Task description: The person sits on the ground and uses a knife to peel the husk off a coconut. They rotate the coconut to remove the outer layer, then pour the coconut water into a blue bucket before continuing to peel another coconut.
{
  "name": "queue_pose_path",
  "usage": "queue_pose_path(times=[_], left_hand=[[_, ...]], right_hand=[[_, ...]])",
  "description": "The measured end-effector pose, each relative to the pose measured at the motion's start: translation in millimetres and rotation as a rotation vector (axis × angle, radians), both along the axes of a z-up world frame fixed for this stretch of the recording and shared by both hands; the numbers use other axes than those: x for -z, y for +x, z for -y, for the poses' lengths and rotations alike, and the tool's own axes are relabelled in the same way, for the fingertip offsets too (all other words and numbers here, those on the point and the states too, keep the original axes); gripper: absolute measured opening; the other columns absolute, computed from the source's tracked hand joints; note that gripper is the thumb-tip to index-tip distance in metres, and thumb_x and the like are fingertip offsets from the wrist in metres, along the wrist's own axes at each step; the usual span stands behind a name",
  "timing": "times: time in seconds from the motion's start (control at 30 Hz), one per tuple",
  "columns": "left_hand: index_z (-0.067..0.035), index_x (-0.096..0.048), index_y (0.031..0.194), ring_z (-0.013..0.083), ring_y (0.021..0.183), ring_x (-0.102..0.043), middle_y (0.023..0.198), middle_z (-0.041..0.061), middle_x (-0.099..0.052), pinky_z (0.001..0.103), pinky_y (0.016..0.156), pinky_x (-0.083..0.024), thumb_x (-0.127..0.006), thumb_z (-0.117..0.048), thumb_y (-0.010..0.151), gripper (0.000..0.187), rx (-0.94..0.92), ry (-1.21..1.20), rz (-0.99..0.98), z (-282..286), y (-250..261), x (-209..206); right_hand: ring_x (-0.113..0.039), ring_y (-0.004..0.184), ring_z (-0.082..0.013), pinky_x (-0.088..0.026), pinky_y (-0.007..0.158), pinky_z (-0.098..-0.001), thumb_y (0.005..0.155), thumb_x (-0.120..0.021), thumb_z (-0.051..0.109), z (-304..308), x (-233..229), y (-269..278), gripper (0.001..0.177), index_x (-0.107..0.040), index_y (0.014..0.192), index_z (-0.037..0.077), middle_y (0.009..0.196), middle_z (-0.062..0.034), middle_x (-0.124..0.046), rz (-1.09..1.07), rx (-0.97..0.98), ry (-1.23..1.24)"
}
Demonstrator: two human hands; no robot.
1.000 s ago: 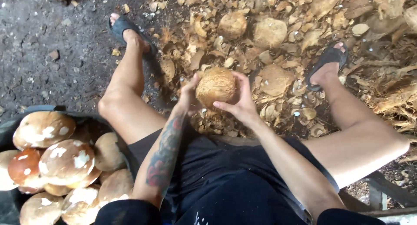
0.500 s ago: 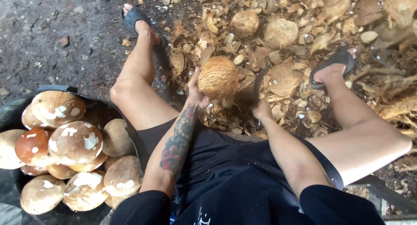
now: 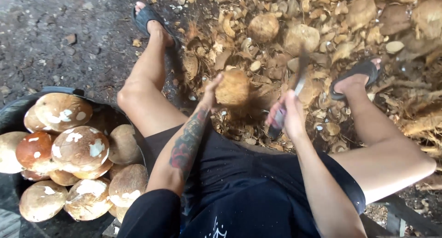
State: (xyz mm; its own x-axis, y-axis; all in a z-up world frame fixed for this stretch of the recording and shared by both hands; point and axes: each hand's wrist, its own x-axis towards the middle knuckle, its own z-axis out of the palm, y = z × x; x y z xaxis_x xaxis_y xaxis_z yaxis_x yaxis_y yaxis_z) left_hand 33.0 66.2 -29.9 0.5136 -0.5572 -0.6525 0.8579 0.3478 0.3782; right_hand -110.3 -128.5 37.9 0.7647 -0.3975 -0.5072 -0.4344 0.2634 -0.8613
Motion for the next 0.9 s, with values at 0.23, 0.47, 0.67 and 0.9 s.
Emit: queue_pose_path(times=[0.23,0.47,0.67,0.9], left_hand=[[-0.001,-0.046,0.159,0.0497,0.140,-0.051,0.151,0.029,-0.054,0.071,0.118,-0.036,-0.079,-0.064,0.083,0.104,0.005,-0.051,0.011,5,2,46],[-0.003,-0.048,0.157,0.0498,0.140,-0.052,0.151,0.031,-0.054,0.072,0.119,-0.036,-0.080,-0.061,0.079,0.102,0.014,-0.064,0.108,-6,17,30],[-0.005,-0.060,0.147,0.0473,0.131,-0.059,0.142,0.026,-0.063,0.069,0.113,-0.042,-0.084,-0.049,0.078,0.086,-0.046,-0.040,0.034,-5,12,75],[-0.013,-0.062,0.148,0.0453,0.125,-0.062,0.140,0.021,-0.065,0.066,0.110,-0.046,-0.085,-0.045,0.076,0.082,-0.047,-0.043,0.059,-4,17,89]], right_hand=[[-0.061,0.035,-0.0297,-0.045,0.029,-0.0267,0.098,-0.010,0.084,-34,-72,-50,0.084,-0.047,0.086,0.010,0.047,-0.0189,-0.053,0.654,0.000,0.007],[-0.059,0.034,-0.0257,-0.047,0.043,-0.0340,0.114,-0.021,0.046,-40,23,-65,0.063,-0.052,0.071,0.012,0.039,-0.0082,-0.060,0.182,-0.484,-0.279],[-0.064,0.036,-0.0272,-0.054,0.035,-0.0360,0.109,-0.018,0.065,-46,-17,-72,0.075,-0.052,0.080,0.006,0.047,-0.0149,-0.058,0.367,-0.223,0.019],[-0.070,0.073,-0.0474,-0.055,0.075,-0.0599,0.099,-0.069,0.019,-39,71,-94,0.023,-0.062,0.105,-0.003,0.064,-0.0194,-0.070,0.399,-0.464,-0.954]])
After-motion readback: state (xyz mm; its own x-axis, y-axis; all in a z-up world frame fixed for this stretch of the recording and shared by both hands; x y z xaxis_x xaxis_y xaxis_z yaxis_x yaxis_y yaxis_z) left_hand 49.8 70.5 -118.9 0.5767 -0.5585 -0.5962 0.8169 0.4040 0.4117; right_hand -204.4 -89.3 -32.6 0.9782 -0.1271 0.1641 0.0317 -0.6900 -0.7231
